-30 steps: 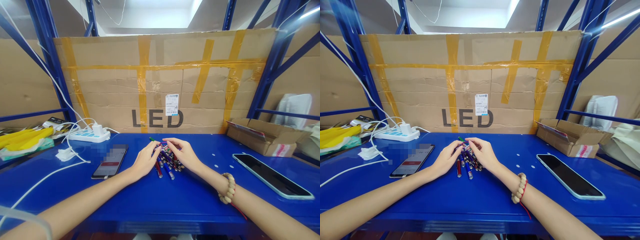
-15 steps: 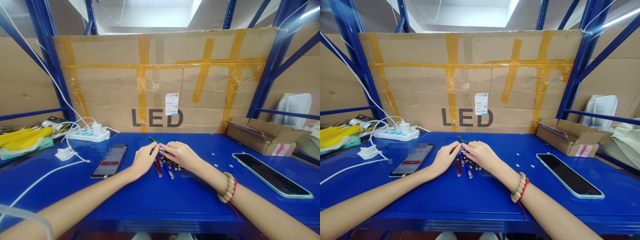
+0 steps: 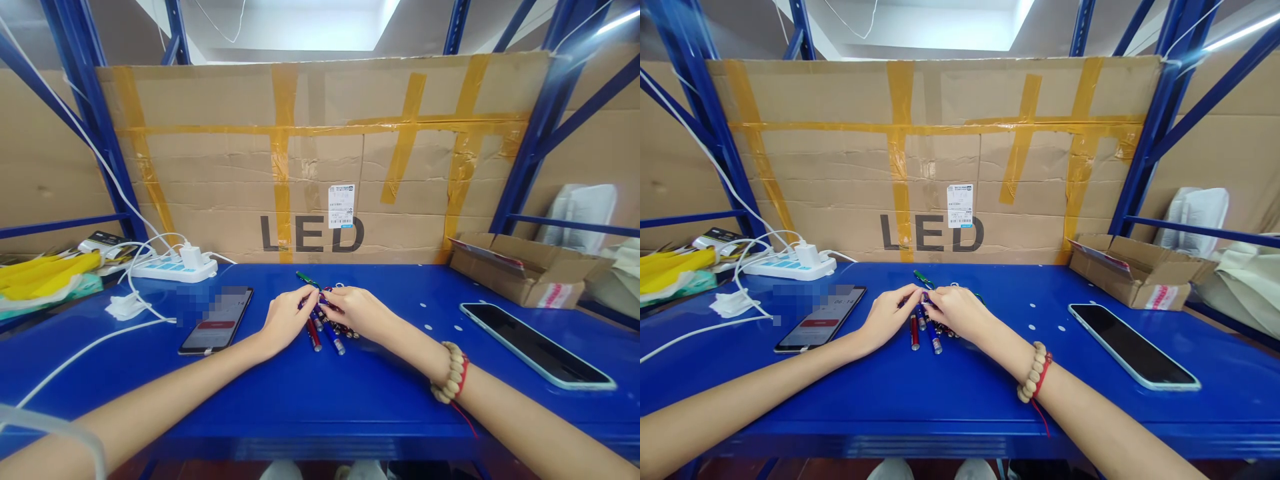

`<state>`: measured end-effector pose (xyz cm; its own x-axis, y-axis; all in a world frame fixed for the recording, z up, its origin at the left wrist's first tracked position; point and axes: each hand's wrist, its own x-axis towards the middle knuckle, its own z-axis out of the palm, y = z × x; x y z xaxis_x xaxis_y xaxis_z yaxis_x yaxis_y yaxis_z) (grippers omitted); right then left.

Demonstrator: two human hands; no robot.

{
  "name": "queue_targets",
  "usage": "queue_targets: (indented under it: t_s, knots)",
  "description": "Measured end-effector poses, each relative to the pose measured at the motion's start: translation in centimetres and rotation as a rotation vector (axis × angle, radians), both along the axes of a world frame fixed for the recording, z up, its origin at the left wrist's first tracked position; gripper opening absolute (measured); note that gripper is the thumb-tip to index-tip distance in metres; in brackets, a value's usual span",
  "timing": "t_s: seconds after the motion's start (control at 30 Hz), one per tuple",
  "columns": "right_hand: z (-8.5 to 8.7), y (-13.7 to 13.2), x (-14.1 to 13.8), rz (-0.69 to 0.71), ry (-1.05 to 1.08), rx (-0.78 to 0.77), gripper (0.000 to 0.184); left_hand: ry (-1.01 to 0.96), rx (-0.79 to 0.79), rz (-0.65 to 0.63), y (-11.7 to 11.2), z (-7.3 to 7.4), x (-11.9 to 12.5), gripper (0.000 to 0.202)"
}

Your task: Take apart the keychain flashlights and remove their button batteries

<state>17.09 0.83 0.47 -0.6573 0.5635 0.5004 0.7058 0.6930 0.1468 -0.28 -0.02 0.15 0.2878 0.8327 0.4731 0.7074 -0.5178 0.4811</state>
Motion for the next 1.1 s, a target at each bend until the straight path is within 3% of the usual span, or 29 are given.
queue_targets:
  t_s: [0.13, 0.37, 0.6, 0.9, 1.0, 1.1]
  knots:
    - [-0.2, 0.3, 0.2, 0.057, 0.020, 0.009, 0.023, -0.006, -0.008, -0.025, 0.0, 0.0, 0.0, 0.033]
    - [-0.2, 0.1, 0.2, 0.146, 0.244, -0.087, 0.035, -0.040, -0.013, -0.045, 0.1, 0.0, 0.0, 0.035]
    - [0.1, 0.3, 0.3, 0.103, 0.464, -0.138, 0.040, -0.277, -0.080, -0.163, 0.5, -0.4, 0.2, 0.036]
    - [0.5, -0.8, -0.7, 0.081, 0.767, -0.214, 0.040, -0.141, -0.176, -0.275, 0.0, -0.4, 0.6, 0.023]
    - [0.7, -0.1, 0.1, 0.018, 0.705, -0.180, 0.037, -0.185, -0.156, -0.262, 0.1, -0.5, 0.6, 0.021]
    - [0.5, 1.1, 1.6, -0.072, 0.478, -0.167, 0.033, -0.251, -0.133, -0.183, 0.4, -0.5, 0.4, 0.019]
